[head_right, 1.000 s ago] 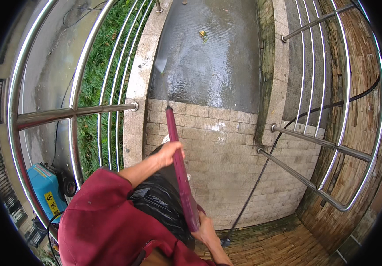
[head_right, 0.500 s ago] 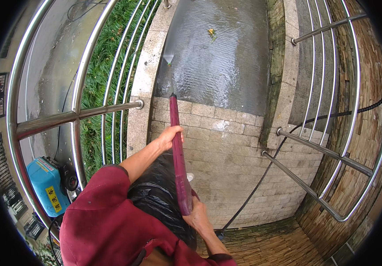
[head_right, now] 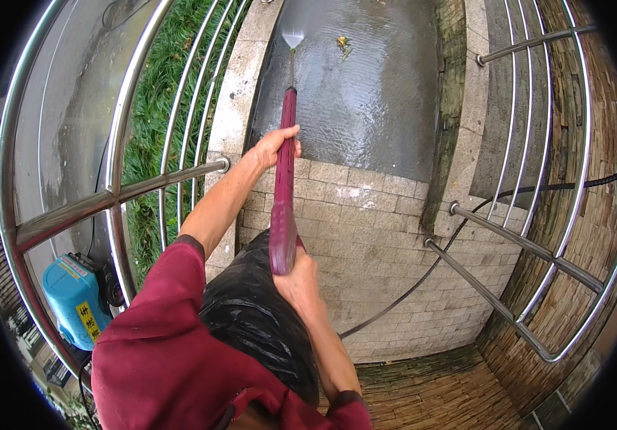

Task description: The person uses a pressure washer to clean an outdoor concrete staircase and adjacent walkway. They systematically spray the steps and landing, moving the nozzle back and forth to remove dirt and debris.

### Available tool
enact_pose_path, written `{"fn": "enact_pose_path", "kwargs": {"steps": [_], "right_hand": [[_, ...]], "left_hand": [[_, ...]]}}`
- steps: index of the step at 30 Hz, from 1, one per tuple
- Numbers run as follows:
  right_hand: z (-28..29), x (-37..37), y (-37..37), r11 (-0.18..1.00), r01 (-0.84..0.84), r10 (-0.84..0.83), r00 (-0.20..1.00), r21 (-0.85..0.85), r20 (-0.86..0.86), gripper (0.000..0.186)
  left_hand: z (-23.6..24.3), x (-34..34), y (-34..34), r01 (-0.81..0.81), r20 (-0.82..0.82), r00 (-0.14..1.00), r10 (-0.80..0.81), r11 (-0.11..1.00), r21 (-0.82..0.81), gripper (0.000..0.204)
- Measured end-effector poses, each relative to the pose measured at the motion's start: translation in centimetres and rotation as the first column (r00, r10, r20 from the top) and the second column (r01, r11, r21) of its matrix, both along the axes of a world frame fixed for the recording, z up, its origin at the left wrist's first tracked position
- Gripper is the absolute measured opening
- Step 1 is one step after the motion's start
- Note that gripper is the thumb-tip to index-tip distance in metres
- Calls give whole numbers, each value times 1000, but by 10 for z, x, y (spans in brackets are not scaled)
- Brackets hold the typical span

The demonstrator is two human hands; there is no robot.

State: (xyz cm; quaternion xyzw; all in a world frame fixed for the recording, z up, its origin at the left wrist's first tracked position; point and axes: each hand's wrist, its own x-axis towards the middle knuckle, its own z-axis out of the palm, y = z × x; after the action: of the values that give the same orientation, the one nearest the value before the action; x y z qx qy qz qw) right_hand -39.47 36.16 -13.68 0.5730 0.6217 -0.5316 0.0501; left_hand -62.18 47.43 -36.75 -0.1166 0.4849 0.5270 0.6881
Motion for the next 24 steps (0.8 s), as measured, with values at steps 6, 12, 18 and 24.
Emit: {"fn": "enact_pose_path", "kwargs": {"steps": [6, 12, 18, 24], "right_hand": [[-19, -6, 6, 1000, 30, -31, 995, -9, -95, 27], [29, 110, -72, 995, -65, 66, 998, -79, 13, 30], [96, 246, -155, 961, -118, 138, 988, -252, 64, 34], [158, 327, -217, 948, -166, 218, 960, -270, 174, 31]], "left_hand": [[-1, -11, 9, 75, -110, 991, -75, 997, -6, 10], [7, 75, -83, 155, -79, 984, -163, 983, -97, 9], [38, 220, -235, 125, 15, 992, -128, 923, -365, 8], [84, 318, -327, 97, 240, 971, -13, 935, -341, 7]]}}
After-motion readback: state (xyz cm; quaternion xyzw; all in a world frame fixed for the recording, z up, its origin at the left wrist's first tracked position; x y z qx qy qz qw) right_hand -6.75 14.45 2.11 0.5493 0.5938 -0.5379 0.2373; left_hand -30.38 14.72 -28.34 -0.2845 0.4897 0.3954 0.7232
